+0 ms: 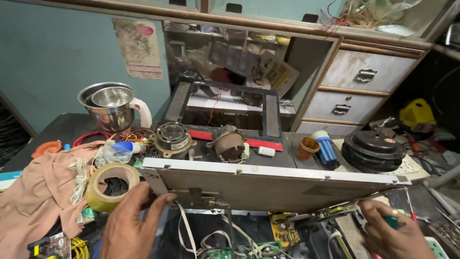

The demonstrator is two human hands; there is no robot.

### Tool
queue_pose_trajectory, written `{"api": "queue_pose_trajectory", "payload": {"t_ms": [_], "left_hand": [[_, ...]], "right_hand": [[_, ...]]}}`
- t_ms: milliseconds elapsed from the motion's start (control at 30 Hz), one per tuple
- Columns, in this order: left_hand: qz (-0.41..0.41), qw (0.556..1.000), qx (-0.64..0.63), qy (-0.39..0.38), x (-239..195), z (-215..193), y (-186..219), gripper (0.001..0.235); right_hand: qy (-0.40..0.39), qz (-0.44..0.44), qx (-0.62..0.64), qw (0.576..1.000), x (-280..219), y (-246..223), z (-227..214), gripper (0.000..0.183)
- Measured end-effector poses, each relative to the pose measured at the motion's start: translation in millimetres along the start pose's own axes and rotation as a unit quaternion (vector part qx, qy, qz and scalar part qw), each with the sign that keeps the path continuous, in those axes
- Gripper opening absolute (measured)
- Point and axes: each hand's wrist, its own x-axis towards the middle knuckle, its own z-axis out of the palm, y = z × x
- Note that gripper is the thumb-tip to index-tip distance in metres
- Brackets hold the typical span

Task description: The person works on the back of a disassembled LCD monitor panel, using a screwdriver to remove screws from the metal frame. They then use pliers to manipulate and remove a small metal bracket or connector from the edge of the panel. The workspace is cluttered with various electronic components and tools.

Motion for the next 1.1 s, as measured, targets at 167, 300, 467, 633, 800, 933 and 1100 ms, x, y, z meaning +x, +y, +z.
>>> {"api": "queue_pose_trajectory", "payload": {"t_ms": [167, 300, 467, 633, 800, 933, 1100], "left_hand": [[0.016, 0.999, -0.047, 0.012, -1.7, 3.9, 2.7, 0.023], [-0.014, 0.992, -0.124, 0.013, -4.4, -0.8, 16.1, 0.024], [-0.137, 0.982, -0.130, -0.009, -2.0, -9.2, 31.8, 0.025], [-0.131, 0.964, -0.226, -0.038, -3.0, -3.0, 29.5, 0.026], [-0.116, 0.961, -0.247, -0.046, -4.0, -1.2, 21.5, 0.024], [-0.147, 0.964, -0.214, -0.046, -7.9, -2.4, 19.0, 0.026], [-0.164, 0.962, -0.217, -0.034, -8.7, -3.8, 14.4, 0.024]], "right_hand": [[0.097, -0.122, -0.077, 0.985, -13.9, 4.8, 18.6, 0.030], [0.041, -0.232, 0.055, 0.970, -27.3, -1.9, 25.2, 0.025], [0.063, -0.236, 0.109, 0.964, -39.4, -17.0, 29.7, 0.024], [0.057, -0.209, 0.100, 0.971, -42.2, -22.5, 33.7, 0.022], [0.045, -0.192, 0.104, 0.975, -48.6, -27.6, 46.2, 0.026], [0.066, -0.144, 0.101, 0.982, -59.9, -30.5, 55.5, 0.026], [0.008, -0.213, 0.090, 0.973, -58.3, -34.0, 68.9, 0.028]]}}
